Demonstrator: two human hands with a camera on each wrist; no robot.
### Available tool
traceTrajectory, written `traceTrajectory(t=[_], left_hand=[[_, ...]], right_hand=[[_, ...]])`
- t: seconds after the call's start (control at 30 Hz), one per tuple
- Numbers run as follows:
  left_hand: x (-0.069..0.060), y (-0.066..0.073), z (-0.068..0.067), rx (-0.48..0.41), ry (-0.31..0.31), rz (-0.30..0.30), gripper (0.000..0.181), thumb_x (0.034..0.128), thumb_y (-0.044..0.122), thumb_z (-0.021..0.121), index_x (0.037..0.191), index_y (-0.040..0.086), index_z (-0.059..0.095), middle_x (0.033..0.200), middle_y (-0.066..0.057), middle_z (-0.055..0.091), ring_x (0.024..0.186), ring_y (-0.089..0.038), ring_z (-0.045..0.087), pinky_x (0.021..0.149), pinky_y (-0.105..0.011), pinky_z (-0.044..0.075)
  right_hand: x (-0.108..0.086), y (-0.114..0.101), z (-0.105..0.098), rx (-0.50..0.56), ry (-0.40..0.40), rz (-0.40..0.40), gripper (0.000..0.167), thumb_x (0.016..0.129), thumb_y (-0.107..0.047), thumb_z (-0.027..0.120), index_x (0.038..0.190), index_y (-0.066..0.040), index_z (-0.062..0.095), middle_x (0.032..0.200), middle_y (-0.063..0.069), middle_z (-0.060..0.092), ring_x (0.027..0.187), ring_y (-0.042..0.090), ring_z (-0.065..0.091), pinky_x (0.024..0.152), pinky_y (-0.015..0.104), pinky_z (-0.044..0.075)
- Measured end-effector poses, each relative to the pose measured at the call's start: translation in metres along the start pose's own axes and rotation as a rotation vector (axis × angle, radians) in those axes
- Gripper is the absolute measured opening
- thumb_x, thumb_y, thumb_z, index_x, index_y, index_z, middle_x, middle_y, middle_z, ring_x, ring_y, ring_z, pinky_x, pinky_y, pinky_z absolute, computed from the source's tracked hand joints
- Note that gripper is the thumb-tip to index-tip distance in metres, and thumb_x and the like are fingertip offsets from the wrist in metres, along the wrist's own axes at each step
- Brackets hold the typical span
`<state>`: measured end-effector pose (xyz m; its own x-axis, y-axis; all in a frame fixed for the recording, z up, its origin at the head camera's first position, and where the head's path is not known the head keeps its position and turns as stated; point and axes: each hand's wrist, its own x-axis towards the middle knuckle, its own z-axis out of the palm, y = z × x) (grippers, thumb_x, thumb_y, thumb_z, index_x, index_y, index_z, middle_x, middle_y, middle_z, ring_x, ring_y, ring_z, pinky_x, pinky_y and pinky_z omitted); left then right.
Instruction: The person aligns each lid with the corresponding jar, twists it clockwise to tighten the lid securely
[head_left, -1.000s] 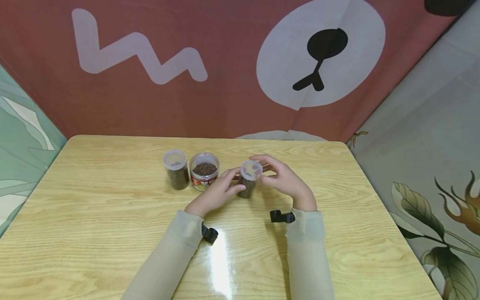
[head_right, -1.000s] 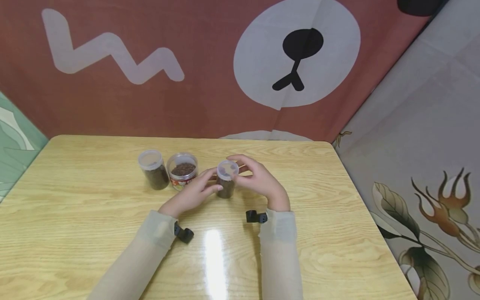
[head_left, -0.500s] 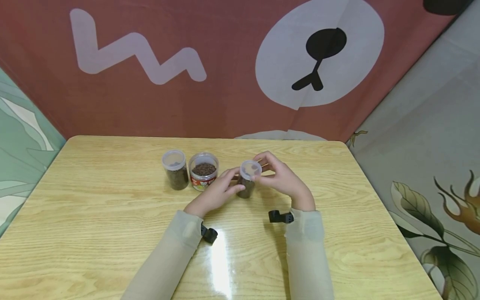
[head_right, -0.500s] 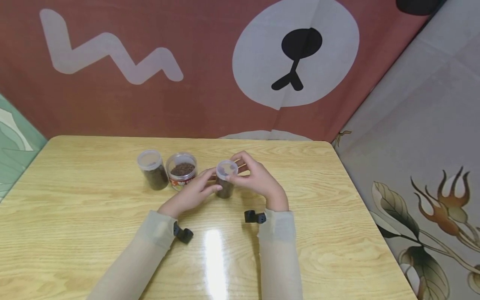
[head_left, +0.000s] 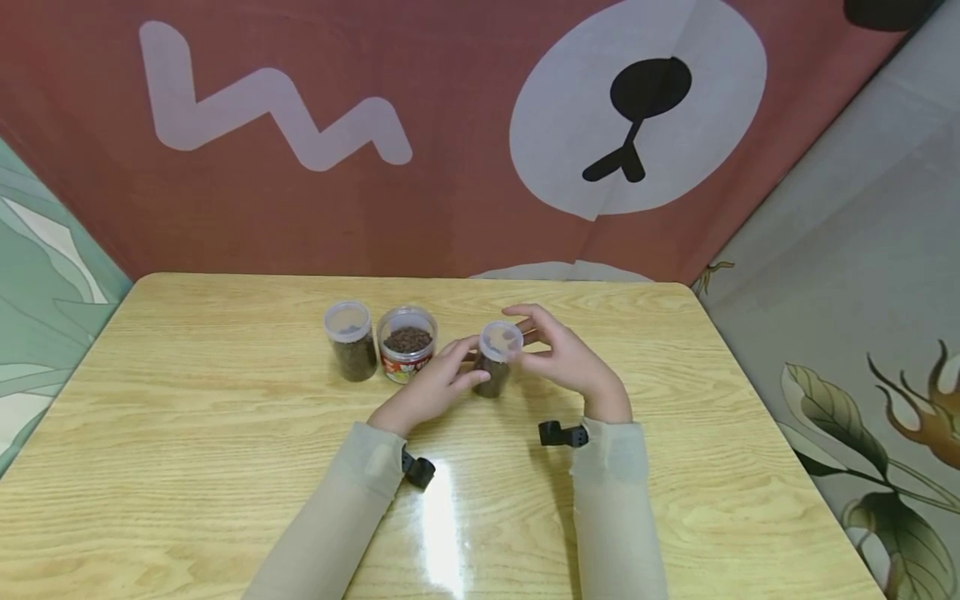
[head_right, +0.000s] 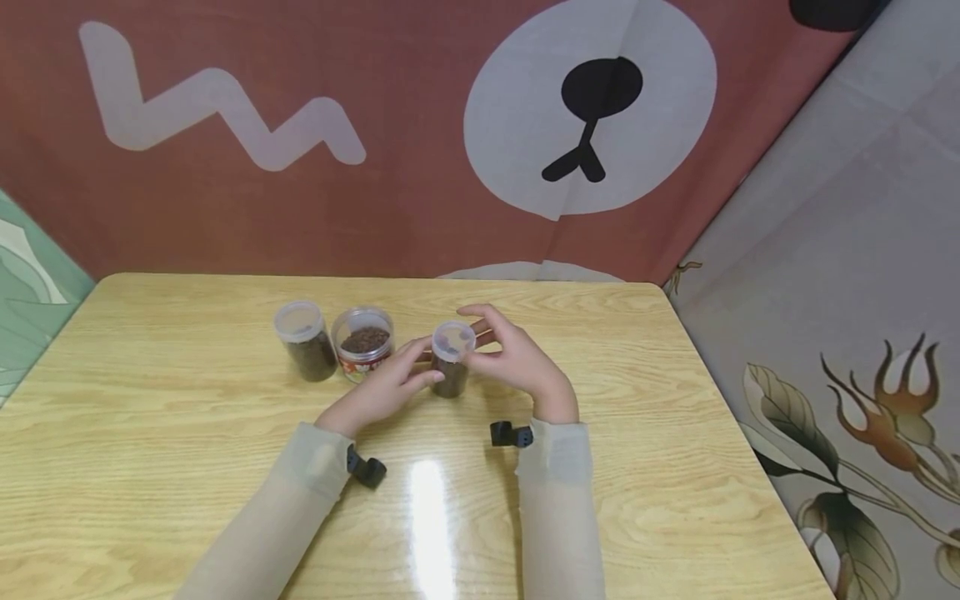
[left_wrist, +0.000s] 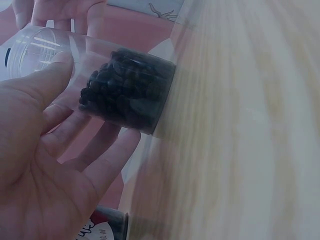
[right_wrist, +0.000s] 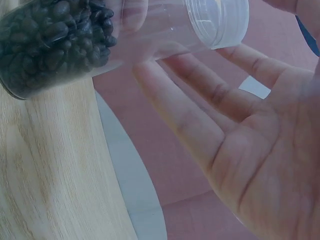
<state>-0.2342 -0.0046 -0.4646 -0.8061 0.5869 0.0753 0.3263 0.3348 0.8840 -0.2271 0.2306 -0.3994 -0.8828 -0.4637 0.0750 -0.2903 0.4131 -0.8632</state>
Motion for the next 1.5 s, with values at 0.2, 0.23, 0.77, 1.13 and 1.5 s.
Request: traceTrajectory(t=[0.2,0.23,0.77,1.13,1.5], left_hand=[[-0.0009,0.0003,-0.0005,-0.007,0.005,0.006,0.061,0.1044,0.026,0.059,0.158,0.013,0.033,0.155,-0.015,0.04,0.137,-0.032,0.049,0.112,-0.044,0.043],[-0.0011,0.0005,-0.0005,-0.008,0.005,0.011,0.061,0.1044,0.025,0.059,0.158,0.013,0.033,0.155,-0.015,0.04,0.137,-0.032,0.049,0.112,-0.044,0.043],[-0.0018,0.0014,-0.0009,-0.027,-0.006,0.003,0.062,0.1046,0.023,0.059,0.158,0.011,0.031,0.157,-0.017,0.037,0.138,-0.034,0.047,0.114,-0.045,0.041],[-0.0026,0.002,-0.0013,-0.015,-0.009,-0.01,0.062,0.1049,0.025,0.058,0.159,0.012,0.031,0.157,-0.016,0.037,0.139,-0.033,0.047,0.114,-0.045,0.041],[-0.0009,0.0022,-0.002,-0.023,-0.018,-0.01,0.061,0.1053,0.026,0.057,0.159,0.013,0.03,0.157,-0.014,0.038,0.139,-0.031,0.047,0.113,-0.043,0.041]], right_hand=[[0.0002,0.0016,-0.001,0.028,-0.023,-0.03,0.051,0.095,-0.003,0.061,0.144,-0.012,0.05,0.134,0.014,0.054,0.119,0.034,0.055,0.092,0.049,0.057],[0.0001,0.0015,-0.0011,0.03,-0.023,-0.031,0.05,0.095,-0.003,0.062,0.144,-0.012,0.051,0.135,0.014,0.054,0.119,0.034,0.055,0.092,0.049,0.057],[0.0008,0.0006,0.0021,0.044,0.005,-0.015,0.04,0.093,-0.004,0.068,0.128,-0.004,0.05,0.125,0.017,0.056,0.112,0.035,0.059,0.09,0.046,0.057],[0.0003,-0.0018,0.0022,0.026,0.009,0.004,0.047,0.095,-0.006,0.069,0.137,-0.006,0.048,0.126,0.017,0.056,0.116,0.035,0.058,0.093,0.048,0.056],[0.0013,0.0034,-0.002,-0.004,-0.023,-0.081,0.049,0.095,0.0,0.059,0.143,-0.005,0.05,0.133,0.017,0.056,0.118,0.036,0.056,0.095,0.057,0.05]])
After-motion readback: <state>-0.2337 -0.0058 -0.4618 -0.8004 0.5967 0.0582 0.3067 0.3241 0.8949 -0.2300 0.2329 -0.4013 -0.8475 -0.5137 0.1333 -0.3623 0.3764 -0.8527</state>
